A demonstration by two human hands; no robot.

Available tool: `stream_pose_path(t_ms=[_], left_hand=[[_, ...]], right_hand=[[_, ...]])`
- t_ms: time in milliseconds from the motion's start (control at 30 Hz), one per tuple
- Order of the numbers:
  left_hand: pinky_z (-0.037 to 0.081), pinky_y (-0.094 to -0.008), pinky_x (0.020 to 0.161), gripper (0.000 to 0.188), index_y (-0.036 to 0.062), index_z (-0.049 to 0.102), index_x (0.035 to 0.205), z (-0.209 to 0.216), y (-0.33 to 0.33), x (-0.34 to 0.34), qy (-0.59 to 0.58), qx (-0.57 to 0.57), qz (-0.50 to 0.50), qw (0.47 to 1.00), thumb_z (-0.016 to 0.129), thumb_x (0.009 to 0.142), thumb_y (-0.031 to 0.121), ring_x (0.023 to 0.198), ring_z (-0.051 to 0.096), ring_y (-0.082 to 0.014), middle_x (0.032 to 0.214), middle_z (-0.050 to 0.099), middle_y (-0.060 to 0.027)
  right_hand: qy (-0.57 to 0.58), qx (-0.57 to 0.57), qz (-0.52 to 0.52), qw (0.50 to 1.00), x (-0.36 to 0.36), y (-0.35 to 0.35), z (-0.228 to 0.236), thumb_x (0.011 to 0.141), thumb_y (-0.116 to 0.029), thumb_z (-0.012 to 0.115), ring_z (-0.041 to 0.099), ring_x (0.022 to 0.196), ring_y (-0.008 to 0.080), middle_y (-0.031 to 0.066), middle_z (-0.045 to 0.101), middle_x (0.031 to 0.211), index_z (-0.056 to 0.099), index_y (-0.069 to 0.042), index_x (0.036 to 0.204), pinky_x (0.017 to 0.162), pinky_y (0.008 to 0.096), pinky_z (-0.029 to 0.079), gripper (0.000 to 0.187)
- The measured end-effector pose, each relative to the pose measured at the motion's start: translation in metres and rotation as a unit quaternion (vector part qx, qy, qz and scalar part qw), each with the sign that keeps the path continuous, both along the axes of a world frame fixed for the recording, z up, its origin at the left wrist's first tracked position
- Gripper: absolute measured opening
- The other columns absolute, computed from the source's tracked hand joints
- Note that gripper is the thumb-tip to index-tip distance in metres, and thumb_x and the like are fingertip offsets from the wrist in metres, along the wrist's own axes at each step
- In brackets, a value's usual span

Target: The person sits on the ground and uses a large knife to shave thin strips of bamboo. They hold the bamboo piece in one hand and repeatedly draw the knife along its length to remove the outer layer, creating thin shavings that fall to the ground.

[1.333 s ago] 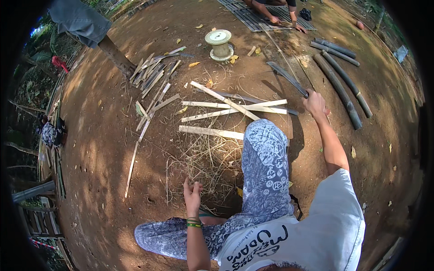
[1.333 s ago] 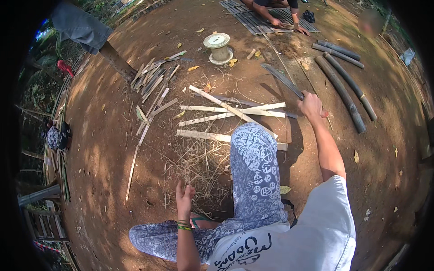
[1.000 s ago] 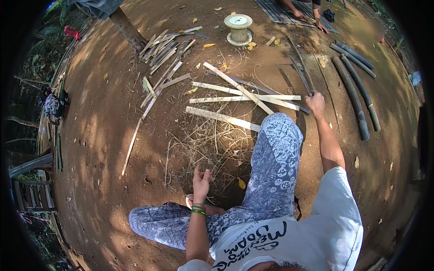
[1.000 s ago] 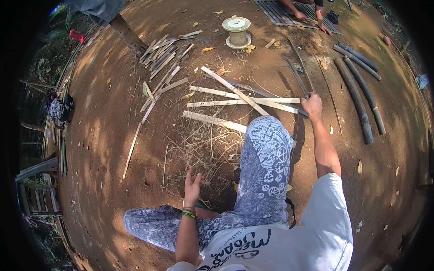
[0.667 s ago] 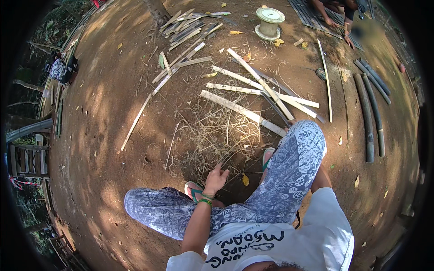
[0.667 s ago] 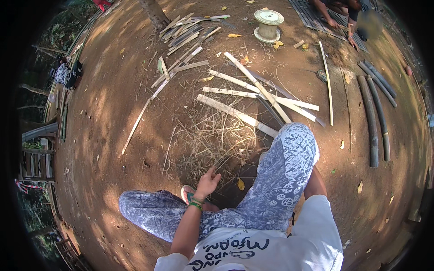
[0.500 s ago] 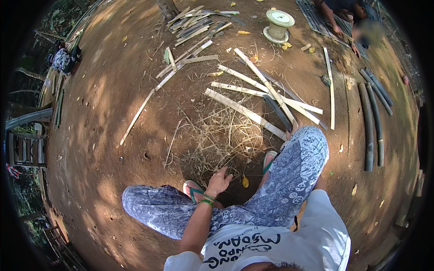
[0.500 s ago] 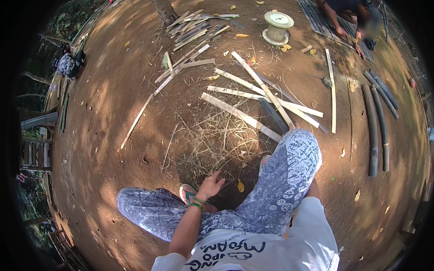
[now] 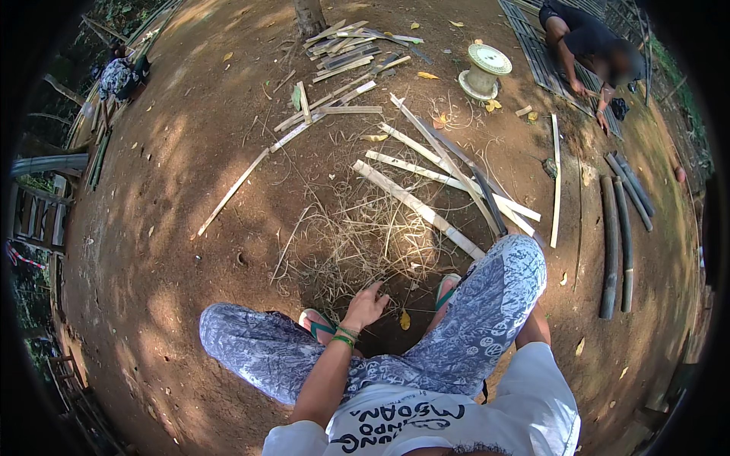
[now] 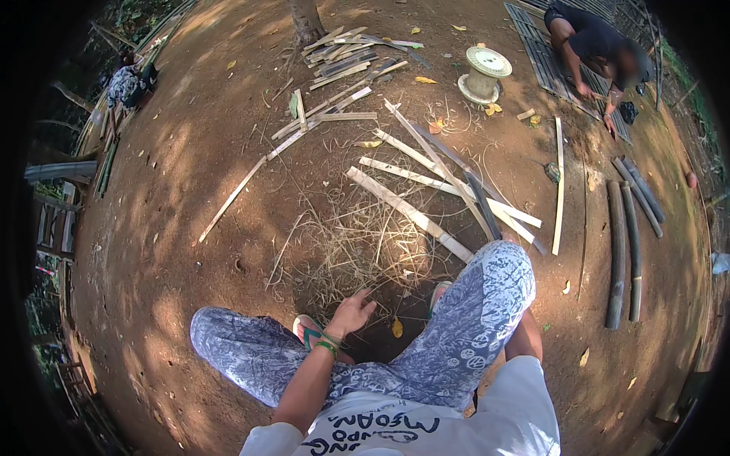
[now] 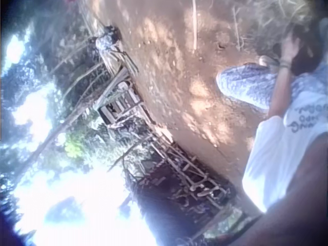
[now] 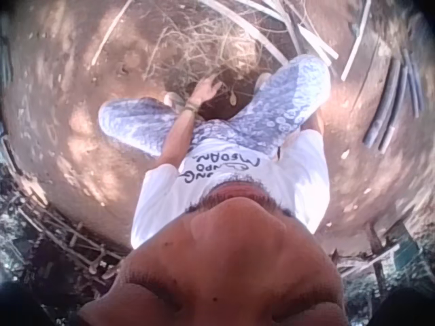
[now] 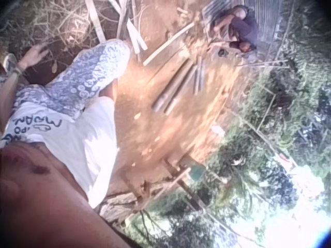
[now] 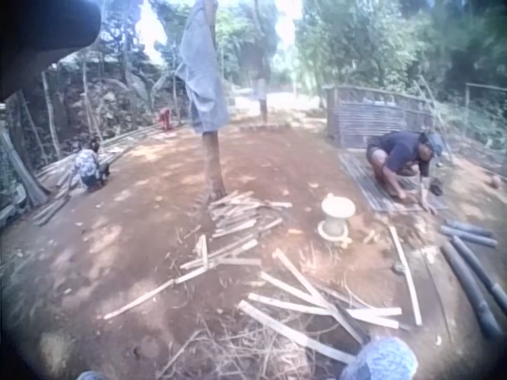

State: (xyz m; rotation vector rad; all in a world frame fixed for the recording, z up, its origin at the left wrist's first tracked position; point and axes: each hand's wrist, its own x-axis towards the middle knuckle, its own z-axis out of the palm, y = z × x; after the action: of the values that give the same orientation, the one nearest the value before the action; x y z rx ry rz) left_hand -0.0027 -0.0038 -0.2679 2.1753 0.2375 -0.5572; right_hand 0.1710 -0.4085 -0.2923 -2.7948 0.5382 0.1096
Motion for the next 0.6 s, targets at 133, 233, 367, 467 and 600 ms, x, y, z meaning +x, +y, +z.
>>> stream_pose_path(t_ms=[133,233,367,467,600], left_hand=[[0.054,-0.0398,0.089,0.053,-0.0004,0.055,0.138,0.013,0.013,0.025,-0.052,-0.071,0.104,0.991,0.065,0.096,0.03,0.099,0.071,-0.0307,0.101,0.075,-0.0188],[0.051,-0.036,0.096,0.054,0.0003,0.051,0.143,0.027,0.034,0.068,-0.127,-0.243,0.22,0.936,0.058,0.103,0.036,0.104,0.067,-0.0249,0.111,0.071,-0.013],[0.041,-0.0421,0.114,0.086,-0.0099,0.026,0.152,0.111,0.083,0.135,-0.252,-0.455,0.299,0.8,0.046,0.103,0.057,0.133,0.051,-0.0312,0.142,0.051,-0.0267],[0.022,-0.0462,0.126,0.132,-0.0122,0.006,0.155,0.195,0.133,0.155,-0.376,-0.64,0.276,0.611,0.05,0.08,0.087,0.15,0.025,-0.0378,0.162,0.021,-0.0288],[0.038,-0.0477,0.117,0.1,-0.0012,0.041,0.147,0.314,0.161,0.112,-0.523,-0.711,0.117,0.454,0.071,0.082,0.068,0.127,0.055,-0.0297,0.131,0.059,-0.0191]], right_hand=[[-0.169,0.029,0.142,0.975,0.02,0.003,0.069,0.083,-0.019,0.074,0.066,0.097,0.0437,0.0176,0.071,0.097,0.067,-0.005,0.109,0.083,0.0517,0.049,0.03],[-0.19,0.067,0.23,0.952,0.036,0.003,0.134,0.08,-0.013,0.078,0.066,0.085,0.0417,0.0194,0.068,0.088,0.07,-0.002,0.096,0.075,0.0477,0.049,0.021],[-0.165,0.138,0.328,0.92,0.054,0.01,0.202,0.079,-0.012,0.08,0.064,0.071,0.0274,0.0153,0.066,0.08,0.071,0.001,0.094,0.069,0.0367,0.049,0.022],[-0.043,0.204,0.328,0.922,0.058,0.041,0.251,0.081,-0.012,0.079,0.067,0.08,0.0212,0.0123,0.074,0.092,0.071,0.004,0.103,0.074,0.035,0.051,0.028],[-0.06,0.217,0.394,0.891,0.067,0.073,0.264,0.081,-0.017,0.081,0.065,0.08,0.0166,0.0119,0.074,0.094,0.069,0.005,0.115,0.074,0.0322,0.052,0.042]])
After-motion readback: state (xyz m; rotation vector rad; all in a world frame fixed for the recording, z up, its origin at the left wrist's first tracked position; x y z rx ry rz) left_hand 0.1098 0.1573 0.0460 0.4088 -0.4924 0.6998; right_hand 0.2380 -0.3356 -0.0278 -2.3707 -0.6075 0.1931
